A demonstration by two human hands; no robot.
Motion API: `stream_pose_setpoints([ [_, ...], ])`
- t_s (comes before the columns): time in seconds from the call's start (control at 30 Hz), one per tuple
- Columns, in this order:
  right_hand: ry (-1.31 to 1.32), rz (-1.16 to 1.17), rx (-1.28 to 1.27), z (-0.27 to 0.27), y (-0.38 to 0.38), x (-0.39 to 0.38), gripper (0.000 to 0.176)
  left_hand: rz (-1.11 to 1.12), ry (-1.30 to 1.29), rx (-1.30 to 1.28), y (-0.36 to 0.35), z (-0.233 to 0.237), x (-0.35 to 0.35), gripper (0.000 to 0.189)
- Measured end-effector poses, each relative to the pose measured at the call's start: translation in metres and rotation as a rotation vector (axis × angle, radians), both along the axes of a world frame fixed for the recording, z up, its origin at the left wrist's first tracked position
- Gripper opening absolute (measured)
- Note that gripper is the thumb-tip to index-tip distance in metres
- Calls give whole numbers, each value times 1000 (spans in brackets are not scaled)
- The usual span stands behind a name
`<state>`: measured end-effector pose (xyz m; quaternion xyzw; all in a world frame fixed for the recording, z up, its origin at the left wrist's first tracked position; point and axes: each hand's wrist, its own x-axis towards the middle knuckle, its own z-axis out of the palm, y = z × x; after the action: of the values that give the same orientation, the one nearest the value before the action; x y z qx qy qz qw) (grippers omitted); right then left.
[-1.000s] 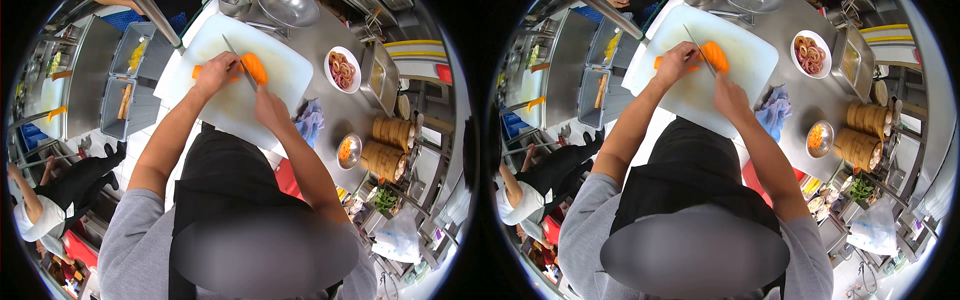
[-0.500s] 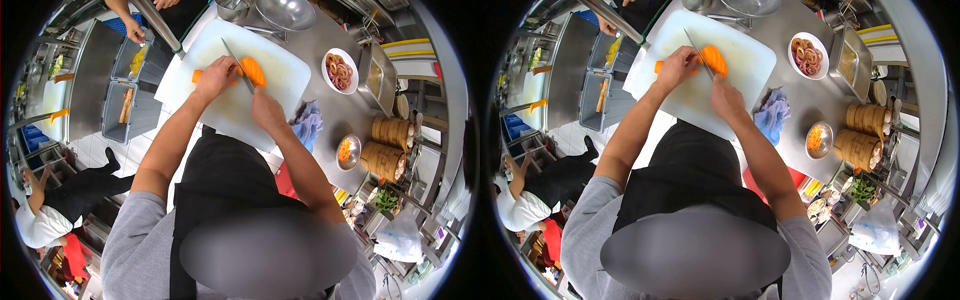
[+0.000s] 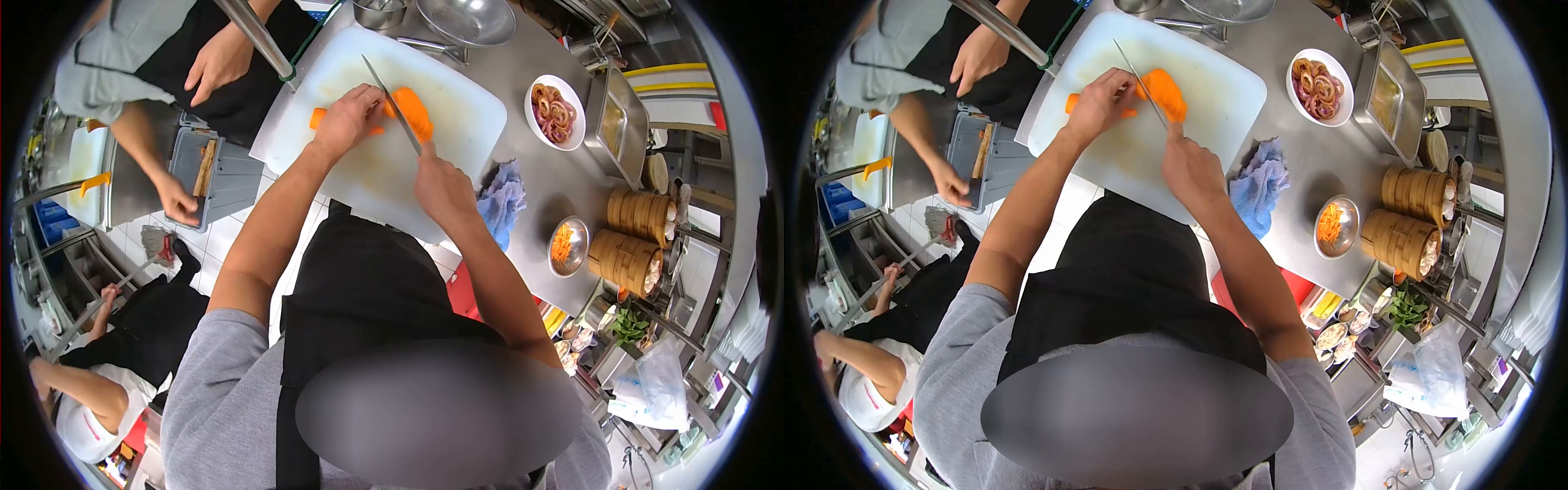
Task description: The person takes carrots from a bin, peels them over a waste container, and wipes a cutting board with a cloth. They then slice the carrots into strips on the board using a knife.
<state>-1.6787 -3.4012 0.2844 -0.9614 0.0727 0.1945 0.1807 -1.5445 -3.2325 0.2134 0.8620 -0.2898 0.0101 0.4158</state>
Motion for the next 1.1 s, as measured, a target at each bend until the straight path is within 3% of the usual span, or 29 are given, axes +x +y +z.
stream_pose_setpoints([
  [0.57,-102,51,17,-18,-7,5,25,11,55,4,1,1,2,11],
  [1.1,-45,30,48,-30,-1,27,19,-6,2,-68,-2,-11,6,12],
])
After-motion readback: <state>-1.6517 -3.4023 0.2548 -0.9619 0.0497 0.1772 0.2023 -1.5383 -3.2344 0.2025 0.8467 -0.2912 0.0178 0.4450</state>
